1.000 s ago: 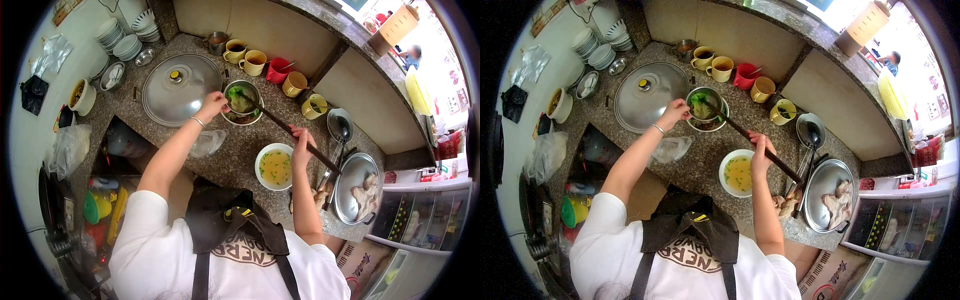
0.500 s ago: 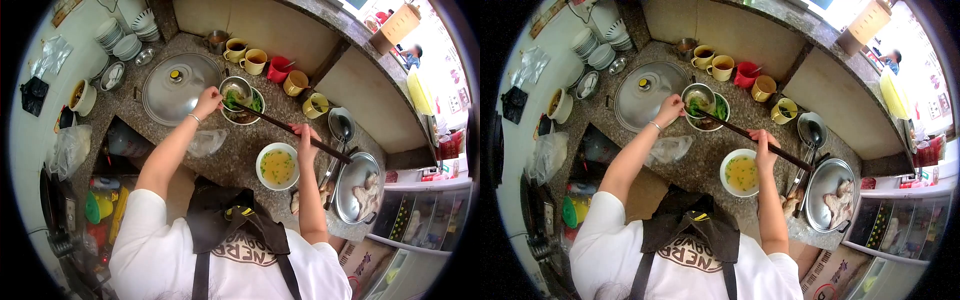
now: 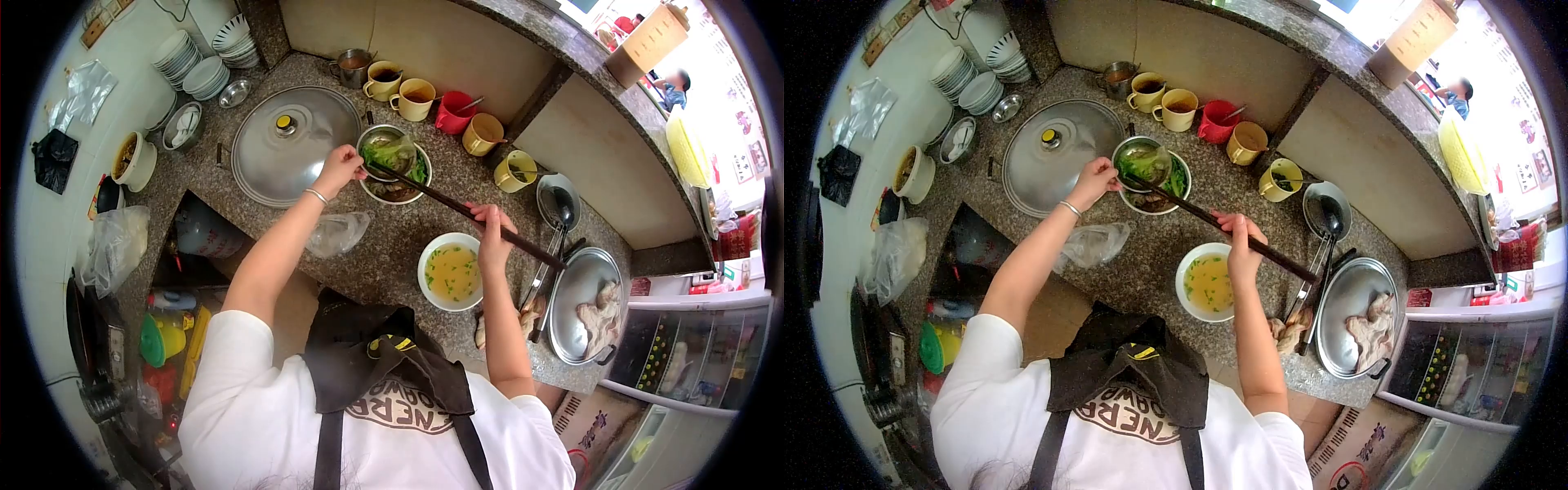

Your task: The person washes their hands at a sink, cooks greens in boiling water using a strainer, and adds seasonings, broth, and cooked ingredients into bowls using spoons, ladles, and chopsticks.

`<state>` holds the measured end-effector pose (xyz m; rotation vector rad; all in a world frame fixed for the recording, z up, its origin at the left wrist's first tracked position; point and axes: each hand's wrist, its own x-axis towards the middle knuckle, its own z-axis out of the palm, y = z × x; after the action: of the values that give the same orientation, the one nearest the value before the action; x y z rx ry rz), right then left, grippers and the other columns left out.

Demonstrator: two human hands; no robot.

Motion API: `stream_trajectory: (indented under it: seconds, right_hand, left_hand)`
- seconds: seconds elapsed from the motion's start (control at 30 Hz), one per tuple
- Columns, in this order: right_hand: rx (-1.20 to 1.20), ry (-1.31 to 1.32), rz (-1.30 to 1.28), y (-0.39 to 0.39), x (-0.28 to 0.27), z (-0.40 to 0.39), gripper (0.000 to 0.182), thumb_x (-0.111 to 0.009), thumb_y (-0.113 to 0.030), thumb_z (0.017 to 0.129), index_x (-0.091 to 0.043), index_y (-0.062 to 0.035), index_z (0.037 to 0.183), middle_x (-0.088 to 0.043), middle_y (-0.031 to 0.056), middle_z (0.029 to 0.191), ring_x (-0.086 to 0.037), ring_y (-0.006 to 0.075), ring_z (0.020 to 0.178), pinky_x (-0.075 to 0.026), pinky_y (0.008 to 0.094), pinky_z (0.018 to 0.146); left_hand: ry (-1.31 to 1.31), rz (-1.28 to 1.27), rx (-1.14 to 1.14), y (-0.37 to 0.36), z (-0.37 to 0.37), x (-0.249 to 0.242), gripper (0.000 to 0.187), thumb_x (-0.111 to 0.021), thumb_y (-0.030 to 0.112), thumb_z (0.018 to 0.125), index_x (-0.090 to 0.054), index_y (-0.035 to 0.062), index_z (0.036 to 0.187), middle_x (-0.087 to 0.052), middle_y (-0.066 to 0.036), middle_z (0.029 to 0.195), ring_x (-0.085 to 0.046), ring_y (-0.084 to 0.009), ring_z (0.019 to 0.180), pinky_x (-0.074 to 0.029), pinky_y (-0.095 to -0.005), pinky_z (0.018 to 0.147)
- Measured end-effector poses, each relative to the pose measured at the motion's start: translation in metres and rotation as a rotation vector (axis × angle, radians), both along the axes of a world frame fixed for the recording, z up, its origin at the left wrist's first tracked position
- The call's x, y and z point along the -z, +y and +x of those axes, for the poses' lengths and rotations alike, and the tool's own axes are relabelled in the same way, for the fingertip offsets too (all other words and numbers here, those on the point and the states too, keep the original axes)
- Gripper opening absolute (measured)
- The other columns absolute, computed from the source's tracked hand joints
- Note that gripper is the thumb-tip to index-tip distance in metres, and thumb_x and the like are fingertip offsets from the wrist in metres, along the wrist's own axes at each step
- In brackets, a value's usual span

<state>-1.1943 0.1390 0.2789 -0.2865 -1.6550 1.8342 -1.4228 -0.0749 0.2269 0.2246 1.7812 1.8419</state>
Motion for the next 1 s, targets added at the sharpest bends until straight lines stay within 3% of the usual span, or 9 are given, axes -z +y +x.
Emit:
stream_trajectory:
  seconds: [0.17, 0.23, 0.4, 0.57, 0.67, 0.73, 0.77, 0.83, 1.0]
  right_hand:
    - [0.057, 0.012, -0.066, 0.02, -0.002, 0.001, 0.032, -0.045, -0.018, 0.09, -0.052, 0.0051, 0.068, -0.059, 0.0143, 0.08, -0.06, 0.0288, 0.083, -0.047, 0.0373, 0.076]
    - [0.11, 0.022, -0.083, 0.013, -0.001, -0.004, 0.031, -0.045, -0.02, 0.091, -0.048, 0.0021, 0.07, -0.056, 0.0118, 0.083, -0.057, 0.0284, 0.091, -0.047, 0.0347, 0.077]
    - [-0.021, 0.006, -0.052, 0.013, 0.01, -0.004, 0.03, -0.044, -0.02, 0.091, -0.049, 0.002, 0.071, -0.055, 0.0123, 0.083, -0.057, 0.0293, 0.091, -0.046, 0.0355, 0.078]
    - [0.024, 0.03, 0.219, 0.017, 0.005, 0.0, 0.028, -0.048, -0.013, 0.089, -0.054, 0.0046, 0.068, -0.06, 0.0145, 0.078, -0.061, 0.0273, 0.083, -0.047, 0.036, 0.073]
    - [0.036, 0.022, 0.331, 0.012, 0.0, -0.002, 0.027, -0.049, -0.011, 0.088, -0.055, 0.0045, 0.066, -0.061, 0.014, 0.078, -0.061, 0.0261, 0.081, -0.048, 0.0343, 0.07]
    - [0.031, 0.041, 0.4, 0.007, -0.004, 0.0, 0.028, -0.049, -0.012, 0.088, -0.055, 0.0049, 0.066, -0.061, 0.013, 0.077, -0.061, 0.0256, 0.08, -0.048, 0.0334, 0.068]
    - [0.03, 0.041, 0.399, 0.008, -0.002, 0.001, 0.028, -0.049, -0.012, 0.088, -0.055, 0.0049, 0.066, -0.061, 0.013, 0.077, -0.061, 0.0256, 0.08, -0.048, 0.0334, 0.068]
    - [0.082, 0.029, 0.371, 0.011, 0.005, 0.002, 0.029, -0.049, -0.012, 0.088, -0.054, 0.0051, 0.065, -0.061, 0.0133, 0.077, -0.061, 0.0256, 0.079, -0.048, 0.0333, 0.067]
    - [0.085, 0.058, 0.276, 0.012, 0.007, 0.007, 0.028, -0.049, -0.011, 0.087, -0.054, 0.0056, 0.065, -0.06, 0.0149, 0.076, -0.061, 0.0265, 0.078, -0.048, 0.0344, 0.067]
  left_hand:
    - [0.052, -0.016, -0.001, -0.001, -0.002, 0.009, 0.008, -0.05, 0.003, 0.082, -0.043, 0.0018, 0.077, -0.051, -0.005, 0.069, -0.058, -0.0145, 0.058, -0.052, -0.0257, 0.053]
    - [0.074, 0.012, 0.018, 0.002, 0.0, 0.008, 0.008, -0.05, 0.003, 0.081, -0.044, 0.0016, 0.077, -0.051, -0.005, 0.069, -0.058, -0.0144, 0.057, -0.051, -0.0259, 0.051]
    - [0.344, -0.124, -0.011, 0.007, -0.006, 0.005, 0.012, -0.054, 0.002, 0.078, -0.042, 0.0003, 0.074, -0.051, -0.006, 0.062, -0.058, -0.0146, 0.052, -0.048, -0.0265, 0.046]
    - [0.446, -0.23, 0.022, 0.004, -0.007, -0.012, 0.017, -0.055, 0.003, 0.076, -0.04, 0.0009, 0.067, -0.051, -0.008, 0.056, -0.057, -0.0162, 0.047, -0.045, -0.0283, 0.043]
    - [0.585, -0.319, 0.062, 0.006, -0.007, -0.017, 0.018, -0.054, 0.003, 0.074, -0.039, 0.0005, 0.066, -0.05, -0.012, 0.056, -0.056, -0.019, 0.044, -0.043, -0.0317, 0.043]
    - [0.662, -0.432, 0.076, 0.008, -0.004, -0.025, 0.017, -0.054, 0.005, 0.071, -0.04, -0.0004, 0.065, -0.051, -0.016, 0.058, -0.056, -0.0273, 0.05, -0.044, -0.0367, 0.049]
    - [0.662, -0.432, 0.075, 0.011, -0.004, -0.027, 0.017, -0.054, 0.005, 0.071, -0.04, -0.0004, 0.065, -0.051, -0.016, 0.058, -0.056, -0.0273, 0.05, -0.044, -0.0367, 0.049]
    - [1.059, -0.6, 0.069, 0.014, -0.005, -0.03, 0.013, -0.054, 0.007, 0.07, -0.043, -0.0013, 0.068, -0.052, -0.019, 0.065, -0.055, -0.0341, 0.062, -0.045, -0.0402, 0.058]
    - [1.116, -0.585, 0.065, 0.022, -0.003, -0.036, 0.011, -0.051, 0.004, 0.071, -0.042, -0.0019, 0.072, -0.049, -0.019, 0.07, -0.049, -0.0388, 0.068, -0.041, -0.0442, 0.06]
